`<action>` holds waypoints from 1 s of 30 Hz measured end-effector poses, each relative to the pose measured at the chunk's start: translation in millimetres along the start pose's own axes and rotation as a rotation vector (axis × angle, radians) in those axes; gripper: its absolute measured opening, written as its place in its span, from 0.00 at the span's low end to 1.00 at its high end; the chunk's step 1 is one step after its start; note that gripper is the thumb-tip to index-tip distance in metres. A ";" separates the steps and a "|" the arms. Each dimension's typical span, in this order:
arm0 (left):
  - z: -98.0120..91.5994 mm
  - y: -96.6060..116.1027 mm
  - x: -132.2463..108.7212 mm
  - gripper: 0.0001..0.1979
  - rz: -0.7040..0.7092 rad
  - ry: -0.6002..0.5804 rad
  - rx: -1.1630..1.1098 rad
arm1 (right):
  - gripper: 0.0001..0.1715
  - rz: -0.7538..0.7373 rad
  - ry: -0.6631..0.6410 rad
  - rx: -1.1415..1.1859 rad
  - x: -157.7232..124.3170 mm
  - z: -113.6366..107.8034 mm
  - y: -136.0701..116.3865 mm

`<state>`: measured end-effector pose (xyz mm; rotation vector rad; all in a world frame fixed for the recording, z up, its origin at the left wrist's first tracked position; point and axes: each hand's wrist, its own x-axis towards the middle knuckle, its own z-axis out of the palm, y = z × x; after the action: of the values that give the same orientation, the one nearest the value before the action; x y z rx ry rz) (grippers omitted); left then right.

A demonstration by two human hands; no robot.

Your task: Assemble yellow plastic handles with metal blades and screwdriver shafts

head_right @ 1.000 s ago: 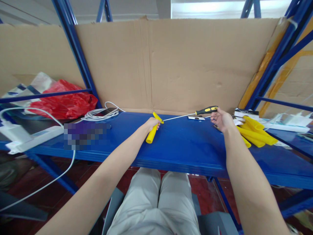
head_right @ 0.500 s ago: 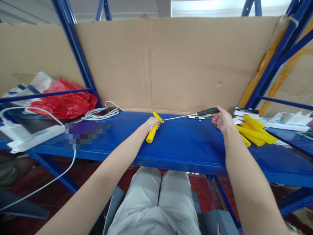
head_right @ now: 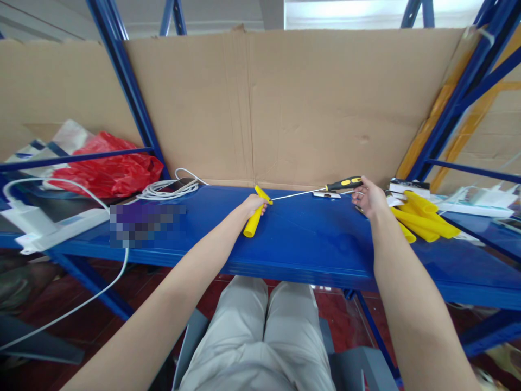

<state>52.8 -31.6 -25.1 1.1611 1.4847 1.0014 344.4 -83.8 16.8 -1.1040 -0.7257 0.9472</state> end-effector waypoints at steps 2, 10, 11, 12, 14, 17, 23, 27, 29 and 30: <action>0.1 0.2 -0.7 0.09 0.004 -0.001 0.005 | 0.18 0.010 -0.002 0.007 0.9 -0.5 0.1; 0.0 -1.3 1.6 0.07 0.005 -0.002 -0.008 | 0.20 0.028 -0.024 0.000 1.7 -1.5 0.0; 0.0 -1.3 1.9 0.07 0.003 -0.001 -0.006 | 0.21 0.023 -0.024 -0.003 1.3 -1.2 -0.3; -0.1 -1.2 2.0 0.07 0.003 0.000 -0.003 | 0.21 0.013 -0.028 -0.005 0.8 -0.8 -0.4; 0.0 -0.8 1.6 0.07 0.006 0.002 0.007 | 0.21 -0.009 -0.032 -0.009 0.2 -0.2 -0.3; 0.2 0.0 0.3 0.08 0.012 0.005 0.016 | 0.17 -0.041 -0.016 -0.008 0.1 -0.1 0.4; 0.9 0.4 -0.7 0.10 0.015 -0.002 0.013 | 0.17 -0.012 0.024 -0.018 0.4 -0.8 -1.0; 1.0 0.2 0.1 0.10 0.014 -0.003 0.010 | 0.18 0.009 0.024 -0.001 -1.2 0.4 -1.2; 1.0 0.1 0.8 0.09 0.014 -0.003 0.009 | 0.20 0.010 0.015 -0.001 -1.7 1.1 -0.6; 0.9 0.1 1.1 0.09 0.014 -0.003 0.009 | 0.21 0.011 0.011 -0.002 -1.8 1.4 -0.3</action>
<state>53.6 -30.5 -25.4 1.1805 1.4815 1.0029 342.5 -84.9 17.4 -1.1154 -0.7126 0.9492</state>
